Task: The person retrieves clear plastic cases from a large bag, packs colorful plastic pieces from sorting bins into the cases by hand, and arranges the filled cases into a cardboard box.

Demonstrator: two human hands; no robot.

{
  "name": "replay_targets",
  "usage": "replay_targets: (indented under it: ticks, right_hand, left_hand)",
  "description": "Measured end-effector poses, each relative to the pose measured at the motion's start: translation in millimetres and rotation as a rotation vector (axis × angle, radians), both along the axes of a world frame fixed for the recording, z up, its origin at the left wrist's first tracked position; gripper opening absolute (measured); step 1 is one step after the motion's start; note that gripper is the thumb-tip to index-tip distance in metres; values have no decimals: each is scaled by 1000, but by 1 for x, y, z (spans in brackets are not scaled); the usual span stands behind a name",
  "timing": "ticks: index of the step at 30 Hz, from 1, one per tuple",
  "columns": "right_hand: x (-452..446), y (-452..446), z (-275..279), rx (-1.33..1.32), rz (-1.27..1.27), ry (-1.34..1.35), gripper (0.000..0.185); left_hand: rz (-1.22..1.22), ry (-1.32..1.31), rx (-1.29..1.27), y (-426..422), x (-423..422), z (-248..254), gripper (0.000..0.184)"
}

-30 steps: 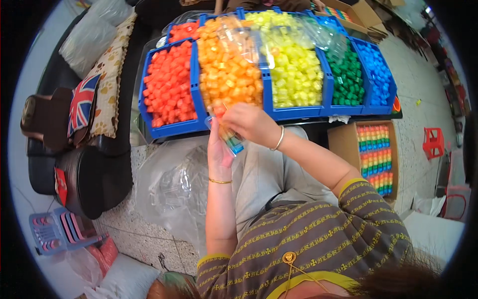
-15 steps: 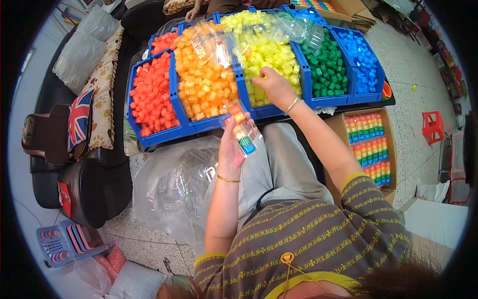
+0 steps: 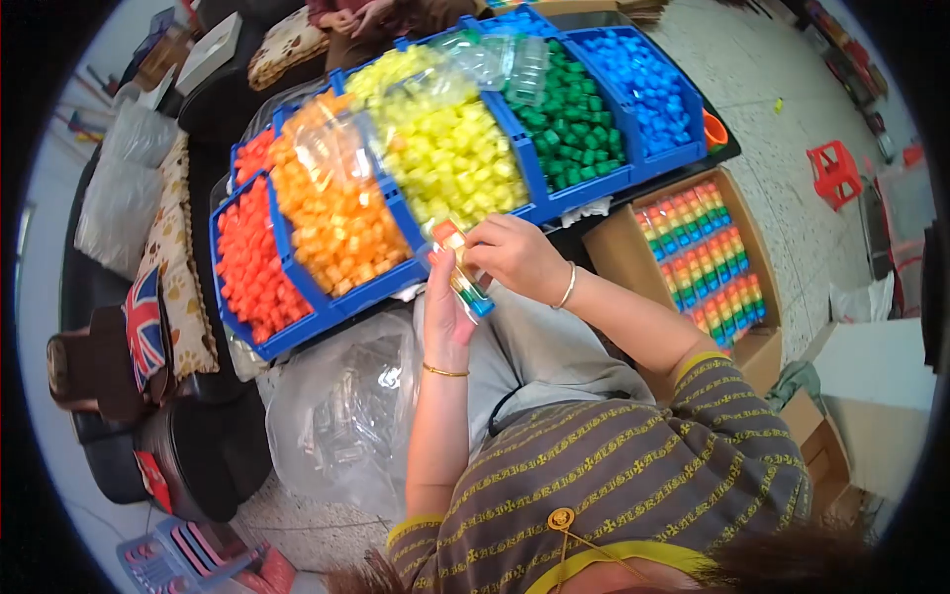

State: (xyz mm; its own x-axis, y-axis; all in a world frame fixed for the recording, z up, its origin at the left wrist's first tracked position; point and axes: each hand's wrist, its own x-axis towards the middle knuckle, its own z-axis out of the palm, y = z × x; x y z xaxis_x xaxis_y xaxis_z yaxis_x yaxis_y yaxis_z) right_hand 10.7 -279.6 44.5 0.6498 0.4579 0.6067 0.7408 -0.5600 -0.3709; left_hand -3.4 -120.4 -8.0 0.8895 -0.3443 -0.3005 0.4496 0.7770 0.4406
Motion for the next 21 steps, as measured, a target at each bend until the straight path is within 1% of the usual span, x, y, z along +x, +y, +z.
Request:
replay_targets:
  ticks: [1,2,4,6,7,9,10,12,14,16,18,20,21]
  right_hand:
    - [2,-9,3,88,79,29,12]
    - [9,-22,2,87,67,27,12]
    - [28,-54,-8,213,-251,1,10]
    - [57,-84,-22,261,-631,8,13]
    - [72,-92,-32,264,-633,8,13]
    - [93,-101,-46,243,-792,48,15]
    - [95,-105,-50,248,-790,48,15]
    - [100,-107,-47,291,-755,140,17]
    - [91,-107,-42,308,-733,108,18]
    - [69,-103,-23,322,-716,76,20]
    - [34,-93,-1,368,-392,108,21]
    - [7,-84,5,273,-167,149,19]
    - [0,-82,-1,206,-105,113,18]
  left_hand:
    - [3,11,31,-8,0,0,38]
    - [-9,10,30,-15,0,2,38]
    - [-33,21,-91,-25,2,6,40]
    - [-23,51,-122,-32,3,4,42]
    - [-4,49,-80,-36,4,4,43]
    - [19,45,-34,-43,7,7,44]
    - [19,43,-43,-45,7,10,45]
    - [23,36,-52,-49,10,12,46]
    - [31,21,-25,-54,12,12,46]
    - [26,23,-8,-59,17,10,45]
    - [13,29,9,-64,22,4,44]
    - [-37,45,-13,-70,30,-3,39]
    - [-67,20,20,-72,29,3,36]
